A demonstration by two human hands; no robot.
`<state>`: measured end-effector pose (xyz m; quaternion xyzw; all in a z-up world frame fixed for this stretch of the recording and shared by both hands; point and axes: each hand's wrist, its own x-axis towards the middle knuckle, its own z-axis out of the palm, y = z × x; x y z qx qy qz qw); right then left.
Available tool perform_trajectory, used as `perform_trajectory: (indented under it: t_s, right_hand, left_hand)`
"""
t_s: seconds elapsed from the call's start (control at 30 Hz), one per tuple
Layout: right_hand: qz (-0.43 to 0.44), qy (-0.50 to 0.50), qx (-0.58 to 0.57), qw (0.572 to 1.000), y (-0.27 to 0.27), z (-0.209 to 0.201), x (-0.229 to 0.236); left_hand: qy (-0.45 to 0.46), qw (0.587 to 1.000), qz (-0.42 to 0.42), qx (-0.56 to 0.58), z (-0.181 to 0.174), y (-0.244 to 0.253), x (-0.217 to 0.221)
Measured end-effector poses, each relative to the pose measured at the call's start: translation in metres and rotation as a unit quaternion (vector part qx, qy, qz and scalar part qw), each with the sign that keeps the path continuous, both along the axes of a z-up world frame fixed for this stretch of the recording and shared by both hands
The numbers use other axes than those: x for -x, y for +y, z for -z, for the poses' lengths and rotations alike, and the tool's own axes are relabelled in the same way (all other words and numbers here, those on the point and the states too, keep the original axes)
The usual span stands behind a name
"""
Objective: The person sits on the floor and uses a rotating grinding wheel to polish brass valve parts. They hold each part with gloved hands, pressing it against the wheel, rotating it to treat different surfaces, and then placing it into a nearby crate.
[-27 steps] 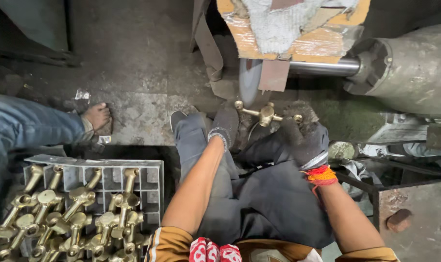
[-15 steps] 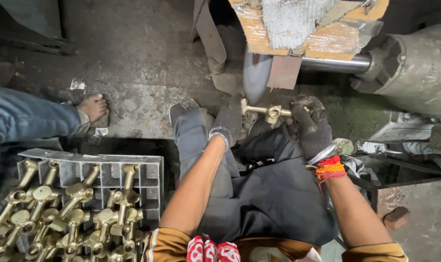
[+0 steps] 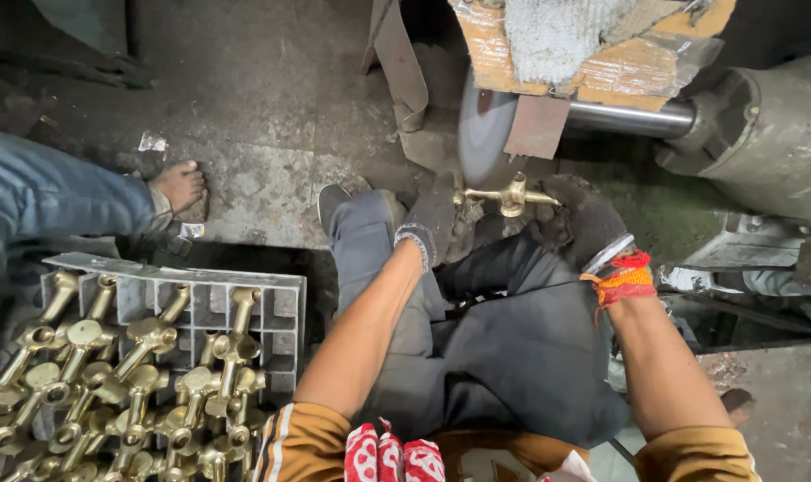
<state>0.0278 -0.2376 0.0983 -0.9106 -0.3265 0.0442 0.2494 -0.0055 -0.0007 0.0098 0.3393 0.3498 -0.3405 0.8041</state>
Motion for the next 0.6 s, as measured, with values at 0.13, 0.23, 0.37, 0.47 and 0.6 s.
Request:
perform_trajectory:
  t_s: [0.13,0.23,0.37,0.47,0.6]
  right_hand:
    - [0.033,0.03,0.081,0.996,-0.023,0.032,-0.004]
    - [0.087,0.058,0.108,0.989,-0.033,0.049,-0.01]
    - [0.258,0.339,-0.233,0.874,-0.033,0.039,0.011]
    - [0.283,0.44,-0.381,0.762,-0.032,-0.006,0.05]
    - [0.109,0.032,-0.249,0.962,-0.026,-0.064,0.127]
  left_hand:
    - [-0.004,1.0,-0.022,0.003,0.009,-0.002,-0.003]
    - [-0.035,0.999,0.022,-0.023,0.008,-0.005,-0.004]
    - [-0.132,0.989,0.022,-0.066,-0.016,-0.009,0.01]
    - [-0.092,0.996,0.013,-0.008,-0.053,-0.007,0.027]
    - [-0.099,0.992,0.064,0.045,-0.09,0.01,0.062]
